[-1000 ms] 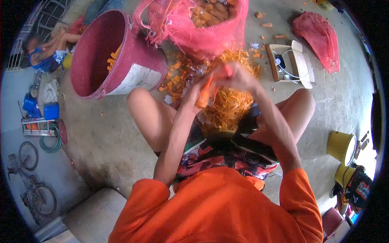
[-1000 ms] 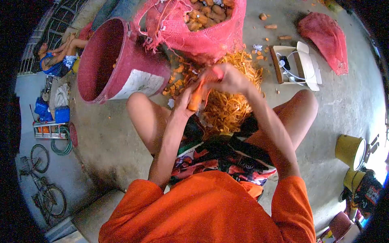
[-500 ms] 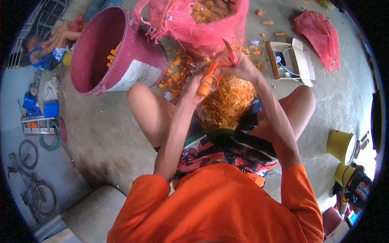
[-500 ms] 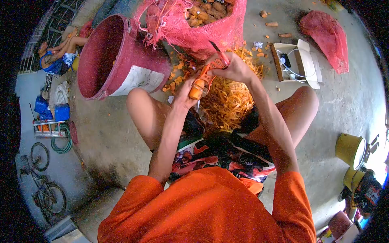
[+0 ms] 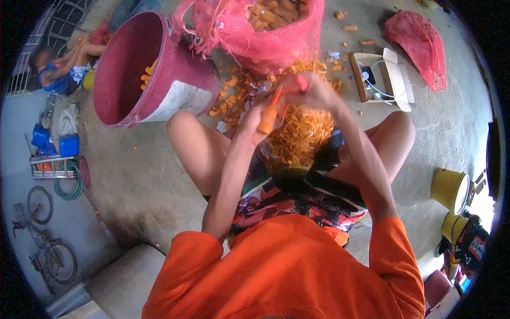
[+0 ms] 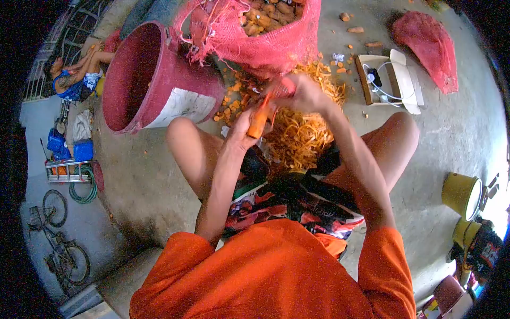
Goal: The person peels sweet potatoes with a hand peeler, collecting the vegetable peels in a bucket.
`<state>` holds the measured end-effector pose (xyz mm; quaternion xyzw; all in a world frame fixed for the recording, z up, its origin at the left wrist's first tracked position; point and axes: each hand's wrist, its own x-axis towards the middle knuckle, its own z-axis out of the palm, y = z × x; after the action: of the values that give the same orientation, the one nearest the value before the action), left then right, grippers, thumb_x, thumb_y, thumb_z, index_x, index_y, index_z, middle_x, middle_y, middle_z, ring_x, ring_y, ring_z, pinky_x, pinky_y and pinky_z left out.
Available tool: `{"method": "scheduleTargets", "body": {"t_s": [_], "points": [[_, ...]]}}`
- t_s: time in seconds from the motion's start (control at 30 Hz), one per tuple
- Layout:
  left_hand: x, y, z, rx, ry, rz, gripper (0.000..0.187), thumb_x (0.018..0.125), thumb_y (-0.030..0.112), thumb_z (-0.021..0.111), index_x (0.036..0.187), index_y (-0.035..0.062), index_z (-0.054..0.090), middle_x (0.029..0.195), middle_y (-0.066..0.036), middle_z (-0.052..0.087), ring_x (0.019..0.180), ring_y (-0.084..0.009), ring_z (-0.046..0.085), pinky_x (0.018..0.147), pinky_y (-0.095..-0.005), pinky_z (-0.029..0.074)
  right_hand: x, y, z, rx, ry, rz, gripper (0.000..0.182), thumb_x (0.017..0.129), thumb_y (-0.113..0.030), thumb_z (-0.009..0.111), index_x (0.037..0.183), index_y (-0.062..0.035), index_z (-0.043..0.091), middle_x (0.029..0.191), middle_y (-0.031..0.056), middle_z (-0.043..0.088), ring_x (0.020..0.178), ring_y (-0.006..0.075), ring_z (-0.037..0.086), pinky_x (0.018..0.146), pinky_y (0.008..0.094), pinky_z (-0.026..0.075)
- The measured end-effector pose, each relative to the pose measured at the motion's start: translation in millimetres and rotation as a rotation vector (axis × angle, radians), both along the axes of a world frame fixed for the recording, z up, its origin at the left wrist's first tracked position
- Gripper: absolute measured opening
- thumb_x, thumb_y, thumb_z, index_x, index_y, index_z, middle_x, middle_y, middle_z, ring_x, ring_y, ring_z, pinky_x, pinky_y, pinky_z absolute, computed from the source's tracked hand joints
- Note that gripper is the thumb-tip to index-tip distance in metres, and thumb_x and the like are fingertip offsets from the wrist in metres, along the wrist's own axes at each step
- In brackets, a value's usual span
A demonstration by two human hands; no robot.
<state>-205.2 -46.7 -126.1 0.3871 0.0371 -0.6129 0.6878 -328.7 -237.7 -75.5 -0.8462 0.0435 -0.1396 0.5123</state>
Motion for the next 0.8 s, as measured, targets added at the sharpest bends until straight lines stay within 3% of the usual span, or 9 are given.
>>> {"method": "scheduleTargets", "body": {"t_s": [0.17,0.27,0.37,0.5,0.63,0.67,0.7,0.77,0.8], "points": [[1,6,3,-0.106,-0.008,-0.048,0.035,0.103,0.024,0.058,0.133,0.0054,0.057,0.108,-0.006,0.066,0.087,-0.0124,0.064,0.070,-0.0279,0.056,-5,-44,-8,-0.053,-0.059,-0.249,0.030,0.082,-0.012,0.082,0.110,-0.0086,0.072,0.096,0.0068,0.075,0.089,0.0181,0.070,0.081,0.0334,0.056],[-6,-6,7,0.000,-0.106,0.062,0.032,0.100,0.022,0.063,0.128,0.0067,0.061,0.104,-0.003,0.068,0.086,-0.0131,0.066,0.066,-0.0271,0.056,-4,5,10,0.049,-0.031,0.098,0.031,0.081,-0.010,0.082,0.111,-0.0092,0.072,0.099,0.0079,0.076,0.093,0.0186,0.070,0.087,0.0349,0.055],[-3,-1,1,-0.058,-0.103,-0.013,0.031,0.100,0.023,0.062,0.129,0.0098,0.060,0.103,-0.003,0.066,0.085,-0.0128,0.065,0.064,-0.0275,0.055,0,5,-2,0.020,-0.016,0.068,0.032,0.082,-0.009,0.081,0.112,-0.0090,0.072,0.102,0.0083,0.076,0.095,0.0189,0.070,0.089,0.0362,0.055],[5,4,-14,-0.103,0.105,-0.081,0.036,0.103,0.037,0.058,0.128,0.0114,0.060,0.103,-0.005,0.067,0.086,-0.0131,0.066,0.060,-0.0314,0.056,-10,-58,-23,0.102,-0.004,-0.316,0.027,0.084,-0.010,0.079,0.109,-0.0056,0.071,0.098,0.0071,0.075,0.089,0.0206,0.070,0.084,0.0332,0.054],[10,7,-26,0.034,0.005,-0.217,0.036,0.102,0.032,0.060,0.131,0.0109,0.057,0.100,-0.007,0.066,0.090,-0.0131,0.065,0.069,-0.0333,0.056,-18,-60,-31,-0.034,-0.018,-0.339,0.027,0.085,-0.015,0.080,0.109,-0.0075,0.071,0.095,0.0080,0.073,0.084,0.0212,0.069,0.080,0.0353,0.054],[1,0,-40,0.306,-0.220,-0.123,0.034,0.100,0.029,0.063,0.129,0.0097,0.063,0.101,-0.008,0.070,0.090,-0.0174,0.068,0.075,-0.0342,0.057,-18,-57,-30,-0.154,0.103,-0.316,0.028,0.085,-0.018,0.079,0.109,-0.0075,0.070,0.091,0.0112,0.072,0.081,0.0240,0.067,0.078,0.0361,0.053],[4,1,-38,0.305,-0.223,-0.111,0.034,0.100,0.029,0.063,0.129,0.0097,0.063,0.101,-0.008,0.070,0.090,-0.0174,0.068,0.075,-0.0342,0.057,-16,-53,-27,-0.273,0.221,-0.290,0.029,0.086,-0.021,0.079,0.109,-0.0074,0.070,0.088,0.0145,0.071,0.077,0.0268,0.066,0.075,0.0369,0.052],[11,3,-32,0.299,-1.535,-0.339,0.037,0.089,0.030,0.076,0.119,0.0085,0.071,0.099,-0.008,0.075,0.092,-0.0247,0.072,0.079,-0.0408,0.056,-13,-46,-23,-0.285,0.202,-0.264,0.028,0.085,-0.022,0.078,0.106,-0.0063,0.069,0.085,0.0164,0.069,0.075,0.0290,0.065,0.073,0.0383,0.051],[15,4,-15,0.242,-1.454,-0.261,0.036,0.083,0.027,0.083,0.112,0.0060,0.075,0.110,-0.009,0.075,0.097,-0.0249,0.072,0.084,-0.0373,0.056,-13,-42,-20,-0.294,0.196,-0.253,0.028,0.084,-0.022,0.078,0.103,-0.0051,0.067,0.082,0.0183,0.066,0.073,0.0311,0.064,0.070,0.0397,0.050]]}}
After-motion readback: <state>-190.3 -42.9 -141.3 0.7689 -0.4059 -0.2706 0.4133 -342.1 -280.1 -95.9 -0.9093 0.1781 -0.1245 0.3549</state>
